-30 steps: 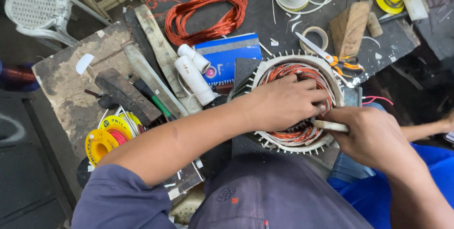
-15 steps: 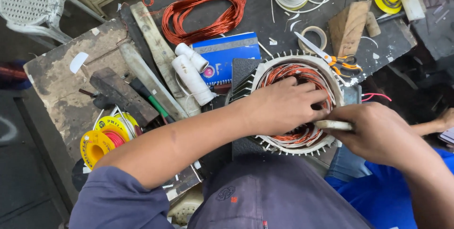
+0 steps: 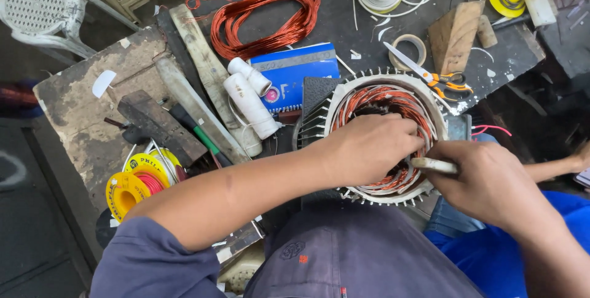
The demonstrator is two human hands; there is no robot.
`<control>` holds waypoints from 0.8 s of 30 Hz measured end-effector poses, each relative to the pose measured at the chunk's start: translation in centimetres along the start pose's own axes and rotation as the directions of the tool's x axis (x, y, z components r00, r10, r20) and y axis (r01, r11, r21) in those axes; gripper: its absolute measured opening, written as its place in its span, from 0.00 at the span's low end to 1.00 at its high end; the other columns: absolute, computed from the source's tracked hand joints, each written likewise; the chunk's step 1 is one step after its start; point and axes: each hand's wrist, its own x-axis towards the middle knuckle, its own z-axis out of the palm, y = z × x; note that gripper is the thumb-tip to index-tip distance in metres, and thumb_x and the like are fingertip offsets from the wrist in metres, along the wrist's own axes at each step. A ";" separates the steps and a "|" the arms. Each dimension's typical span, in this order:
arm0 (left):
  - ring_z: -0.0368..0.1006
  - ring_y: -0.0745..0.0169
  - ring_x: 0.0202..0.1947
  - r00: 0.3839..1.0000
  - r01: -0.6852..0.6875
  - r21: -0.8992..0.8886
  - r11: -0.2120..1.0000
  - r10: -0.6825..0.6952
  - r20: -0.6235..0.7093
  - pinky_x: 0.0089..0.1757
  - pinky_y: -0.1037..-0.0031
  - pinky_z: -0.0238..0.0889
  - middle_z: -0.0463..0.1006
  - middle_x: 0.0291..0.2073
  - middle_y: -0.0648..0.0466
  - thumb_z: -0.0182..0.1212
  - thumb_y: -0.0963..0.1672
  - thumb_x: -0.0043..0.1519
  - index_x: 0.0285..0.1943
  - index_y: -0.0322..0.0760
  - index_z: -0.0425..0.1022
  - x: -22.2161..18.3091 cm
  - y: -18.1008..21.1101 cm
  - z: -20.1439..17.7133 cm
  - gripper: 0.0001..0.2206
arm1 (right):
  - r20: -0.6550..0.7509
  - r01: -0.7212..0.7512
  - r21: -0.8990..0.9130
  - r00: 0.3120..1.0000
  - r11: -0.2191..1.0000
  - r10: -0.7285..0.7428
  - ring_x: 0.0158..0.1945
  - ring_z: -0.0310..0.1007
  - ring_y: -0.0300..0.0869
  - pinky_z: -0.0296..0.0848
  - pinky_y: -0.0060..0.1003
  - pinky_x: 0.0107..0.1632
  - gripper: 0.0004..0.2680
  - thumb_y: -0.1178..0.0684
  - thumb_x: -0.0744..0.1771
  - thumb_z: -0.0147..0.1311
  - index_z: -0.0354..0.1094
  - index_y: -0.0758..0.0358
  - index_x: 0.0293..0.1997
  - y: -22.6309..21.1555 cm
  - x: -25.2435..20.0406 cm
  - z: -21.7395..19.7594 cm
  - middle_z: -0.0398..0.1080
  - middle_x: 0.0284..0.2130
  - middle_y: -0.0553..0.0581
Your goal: Seating copper wire windings into the slots of a motor stator using a wooden tool and hands.
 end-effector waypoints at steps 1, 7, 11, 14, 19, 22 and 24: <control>0.73 0.44 0.39 1.000 -0.004 -0.003 1.000 0.004 0.005 0.33 0.52 0.67 0.73 0.36 0.50 0.53 0.34 0.53 0.39 0.39 0.73 -0.2 0.1 0.1 0.10 | 0.002 -0.006 0.003 1.000 1.000 0.006 0.35 0.76 0.53 0.70 0.45 0.39 0.07 0.49 0.58 0.57 0.76 0.44 0.35 -0.1 -0.3 0.1 0.78 0.25 0.54; 0.70 0.45 0.38 0.991 -0.074 0.063 0.995 0.080 -0.107 0.36 0.54 0.65 0.68 0.39 0.47 0.52 0.36 0.57 0.42 0.34 0.70 -1.2 0.7 -0.4 0.07 | 0.030 -0.075 -0.099 0.996 0.992 0.078 0.40 0.74 0.60 0.70 0.53 0.39 0.08 0.42 0.59 0.55 0.70 0.46 0.36 -0.5 -0.6 0.7 0.78 0.27 0.55; 0.71 0.43 0.38 0.989 -0.102 0.044 0.994 0.106 -0.102 0.38 0.53 0.65 0.69 0.40 0.46 0.51 0.38 0.60 0.44 0.32 0.70 -1.2 0.8 0.0 0.06 | 0.002 -0.031 -0.109 1.000 0.994 0.031 0.39 0.75 0.59 0.70 0.53 0.39 0.06 0.46 0.59 0.53 0.68 0.47 0.34 0.0 -1.1 1.7 0.77 0.28 0.54; 0.70 0.46 0.40 0.985 -0.123 0.154 0.980 0.140 -0.105 0.38 0.54 0.65 0.69 0.44 0.47 0.49 0.41 0.63 0.48 0.30 0.70 -1.2 0.7 0.1 0.09 | -0.012 0.049 -0.106 0.999 0.993 -0.050 0.39 0.74 0.57 0.69 0.54 0.37 0.07 0.48 0.58 0.53 0.65 0.49 0.34 0.4 -1.0 2.0 0.77 0.30 0.51; 0.68 0.52 0.48 0.987 -0.134 0.193 0.972 0.149 -0.063 0.40 0.59 0.63 0.69 0.51 0.50 0.51 0.43 0.62 0.54 0.32 0.71 -1.6 1.2 -0.4 0.14 | 0.029 0.151 -0.046 0.988 0.987 -0.150 0.35 0.75 0.59 0.68 0.53 0.36 0.07 0.49 0.55 0.56 0.64 0.51 0.29 1.2 -1.1 2.3 0.77 0.26 0.54; 0.70 0.51 0.44 0.980 -0.153 0.142 0.978 0.168 -0.103 0.35 0.58 0.66 0.70 0.46 0.50 0.61 0.42 0.53 0.50 0.33 0.72 -1.6 1.0 0.2 0.15 | 0.054 0.150 -0.054 0.988 0.987 -0.147 0.37 0.76 0.58 0.69 0.54 0.37 0.07 0.46 0.56 0.56 0.65 0.48 0.30 0.9 -1.1 2.1 0.78 0.28 0.53; 0.72 0.47 0.45 0.989 -0.092 0.136 0.986 0.106 -0.101 0.40 0.57 0.65 0.71 0.49 0.48 0.52 0.41 0.59 0.53 0.33 0.72 -1.4 0.9 -0.3 0.14 | 0.069 0.115 -0.046 0.991 0.992 -0.112 0.36 0.75 0.58 0.67 0.53 0.36 0.05 0.51 0.55 0.55 0.65 0.48 0.28 0.4 -0.3 0.8 0.77 0.24 0.54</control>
